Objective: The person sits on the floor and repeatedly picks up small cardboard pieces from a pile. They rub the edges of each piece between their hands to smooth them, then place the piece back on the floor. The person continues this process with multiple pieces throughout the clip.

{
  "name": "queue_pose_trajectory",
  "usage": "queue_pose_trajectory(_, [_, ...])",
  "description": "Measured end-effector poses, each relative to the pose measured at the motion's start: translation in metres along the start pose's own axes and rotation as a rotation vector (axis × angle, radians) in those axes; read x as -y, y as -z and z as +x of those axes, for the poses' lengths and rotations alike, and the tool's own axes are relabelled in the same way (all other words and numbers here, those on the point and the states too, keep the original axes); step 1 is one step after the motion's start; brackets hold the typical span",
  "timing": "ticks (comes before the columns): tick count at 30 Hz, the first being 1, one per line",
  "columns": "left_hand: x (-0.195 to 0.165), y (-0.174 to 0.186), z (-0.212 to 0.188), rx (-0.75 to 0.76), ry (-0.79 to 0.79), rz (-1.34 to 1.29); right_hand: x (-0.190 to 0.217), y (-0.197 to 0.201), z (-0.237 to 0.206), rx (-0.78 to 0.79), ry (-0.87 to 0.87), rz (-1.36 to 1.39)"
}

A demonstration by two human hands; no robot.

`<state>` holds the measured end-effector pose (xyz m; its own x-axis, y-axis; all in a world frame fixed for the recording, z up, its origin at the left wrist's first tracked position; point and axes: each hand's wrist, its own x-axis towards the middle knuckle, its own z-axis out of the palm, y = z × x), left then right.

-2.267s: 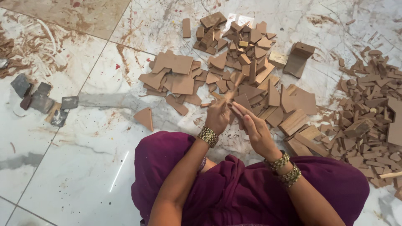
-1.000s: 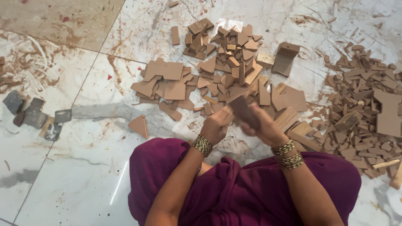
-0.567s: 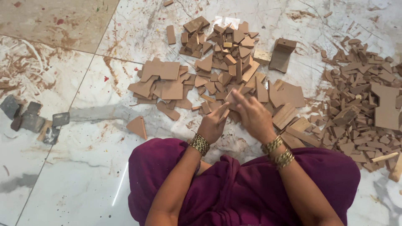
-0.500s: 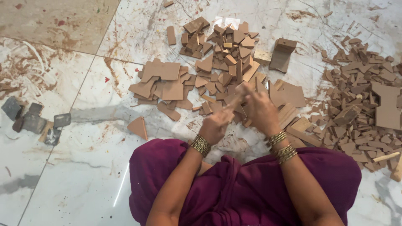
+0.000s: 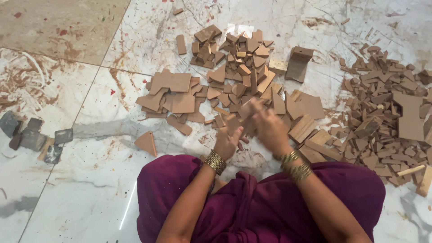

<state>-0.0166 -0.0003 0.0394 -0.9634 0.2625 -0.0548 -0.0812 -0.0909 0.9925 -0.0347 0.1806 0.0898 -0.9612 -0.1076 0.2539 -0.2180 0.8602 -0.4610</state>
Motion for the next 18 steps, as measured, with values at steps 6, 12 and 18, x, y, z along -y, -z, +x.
queue_pose_trajectory(6, [-0.006,-0.003,-0.002,0.012,0.008,-0.140,-0.035,-0.023,-0.002,0.178,-0.246,0.042])
queue_pose_trajectory(12, [-0.024,0.005,0.004,0.060,-0.001,-0.473,-0.099,-0.039,0.011,-0.106,-0.198,0.752])
queue_pose_trajectory(18, [-0.001,0.016,0.010,-0.056,0.036,-0.587,-0.072,-0.027,0.005,0.217,-0.577,1.585])
